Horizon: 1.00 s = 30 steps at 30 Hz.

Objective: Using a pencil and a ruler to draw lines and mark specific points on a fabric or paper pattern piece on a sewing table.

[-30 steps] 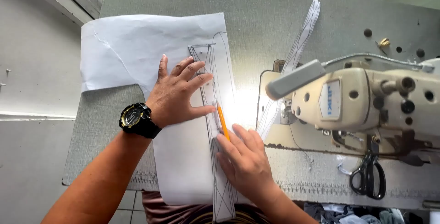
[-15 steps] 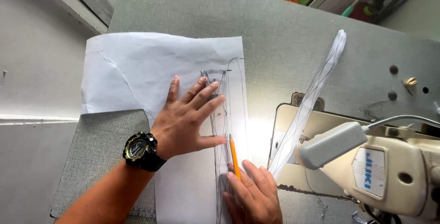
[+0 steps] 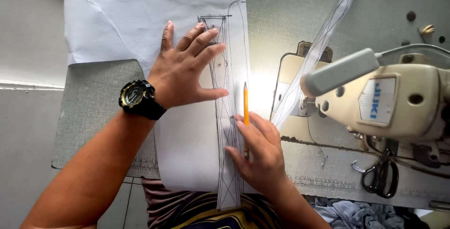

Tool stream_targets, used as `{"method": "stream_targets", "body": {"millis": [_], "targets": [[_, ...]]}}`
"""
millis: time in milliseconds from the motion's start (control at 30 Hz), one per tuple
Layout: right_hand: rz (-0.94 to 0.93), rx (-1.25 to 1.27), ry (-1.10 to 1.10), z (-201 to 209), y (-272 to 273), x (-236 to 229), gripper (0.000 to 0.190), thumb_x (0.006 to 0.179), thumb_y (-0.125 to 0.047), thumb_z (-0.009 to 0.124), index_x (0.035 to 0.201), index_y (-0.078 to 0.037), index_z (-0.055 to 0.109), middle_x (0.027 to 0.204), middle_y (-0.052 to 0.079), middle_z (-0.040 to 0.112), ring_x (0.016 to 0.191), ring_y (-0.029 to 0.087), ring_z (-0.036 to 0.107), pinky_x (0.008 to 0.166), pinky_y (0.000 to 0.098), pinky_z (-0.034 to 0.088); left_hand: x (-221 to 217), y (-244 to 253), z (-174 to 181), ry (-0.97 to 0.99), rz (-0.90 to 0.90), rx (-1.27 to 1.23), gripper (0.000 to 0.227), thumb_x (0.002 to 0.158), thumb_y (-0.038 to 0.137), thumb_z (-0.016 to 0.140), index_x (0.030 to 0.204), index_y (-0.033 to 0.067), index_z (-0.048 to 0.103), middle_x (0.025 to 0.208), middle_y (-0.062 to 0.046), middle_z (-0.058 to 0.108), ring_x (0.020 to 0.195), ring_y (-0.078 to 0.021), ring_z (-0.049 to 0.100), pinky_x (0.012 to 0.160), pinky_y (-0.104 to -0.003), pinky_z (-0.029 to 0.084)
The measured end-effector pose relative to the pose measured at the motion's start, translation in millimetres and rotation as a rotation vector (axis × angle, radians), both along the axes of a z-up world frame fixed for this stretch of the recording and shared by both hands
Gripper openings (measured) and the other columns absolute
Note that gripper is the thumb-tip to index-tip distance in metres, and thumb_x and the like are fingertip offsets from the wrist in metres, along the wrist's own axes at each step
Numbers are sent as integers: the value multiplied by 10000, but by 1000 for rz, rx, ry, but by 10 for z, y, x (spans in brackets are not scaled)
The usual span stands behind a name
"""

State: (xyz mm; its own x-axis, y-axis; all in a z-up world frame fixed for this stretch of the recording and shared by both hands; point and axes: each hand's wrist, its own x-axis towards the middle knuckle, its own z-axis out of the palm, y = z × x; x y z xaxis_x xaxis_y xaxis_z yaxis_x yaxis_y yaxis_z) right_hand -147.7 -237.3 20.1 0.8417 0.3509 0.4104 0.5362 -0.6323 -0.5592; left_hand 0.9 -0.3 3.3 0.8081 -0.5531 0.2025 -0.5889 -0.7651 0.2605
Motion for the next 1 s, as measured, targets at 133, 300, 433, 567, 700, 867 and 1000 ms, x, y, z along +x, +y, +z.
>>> {"method": "stream_targets", "body": {"millis": [133, 300, 433, 567, 700, 867, 1000], "targets": [[36, -102, 36, -35, -9, -18, 470, 964, -238, 716, 1368, -42, 578, 1370, 119, 684, 1353, 436, 574, 1079, 604, 430, 2, -11, 28, 13, 5, 22, 946, 789, 830, 615, 1460, 174, 494, 1638, -94, 362, 1513, -327, 315, 1139, -754, 107], [38, -140, 55, -43, -18, -26, 467, 973, -270, 694, 1374, -66, 573, 1385, 99, 675, 1358, 431, 558, 1102, 594, 411, 47, -63, 317, 310, 9, 201, 1206, 652, 937, 625, 1556, 196, 323, 1692, -76, 170, 1556, -297, 104, 1164, -715, -21], [-8, -45, 74, 117, 63, 34, 466, 946, -245, 718, 1352, -42, 616, 1316, 219, 668, 1318, 410, 573, 1097, 575, 440, 97, -139, 376, 325, 8, 299, 1237, 639, 957, 622, 1553, 184, 312, 1692, -107, 162, 1554, -331, 117, 1154, -743, 57], [-77, 276, 26, 258, 158, 336, 193, 1015, -138, 578, 1071, -16, 717, 914, 114, 754, 892, 281, 714, 850, 396, 548, 126, -245, 494, 358, 21, 373, 1284, 597, 958, 706, 1535, 154, 358, 1623, -155, 281, 1530, -370, 212, 1153, -735, 153], [-250, 473, 287, 151, 288, 923, 371, 1048, -220, 558, 1381, -56, 548, 1085, 138, 781, 1106, 297, 722, 984, 452, 517, 151, -296, 557, 364, 41, 390, 1341, 531, 914, 806, 1526, 129, 368, 1573, -165, 343, 1497, -382, 294, 1142, -726, 235], [-237, 480, 337, 18, 328, 1359, 290, 1025, -154, 577, 1293, -61, 638, 1068, 124, 783, 1023, 247, 734, 953, 417, 552, 91, -256, 548, 387, 53, 368, 1354, 581, 899, 784, 1553, 81, 316, 1600, -163, 305, 1522, -360, 240, 1154, -707, 229], [-254, 479, 388, 74, 324, 1410, 287, 1023, -132, 567, 1283, -39, 648, 1051, 144, 779, 1002, 266, 735, 953, 426, 564, 60, -224, 540, 406, 52, 350, 1363, 610, 904, 760, 1577, 70, 282, 1632, -168, 261, 1547, -358, 176, 1181, -705, 189]]}}
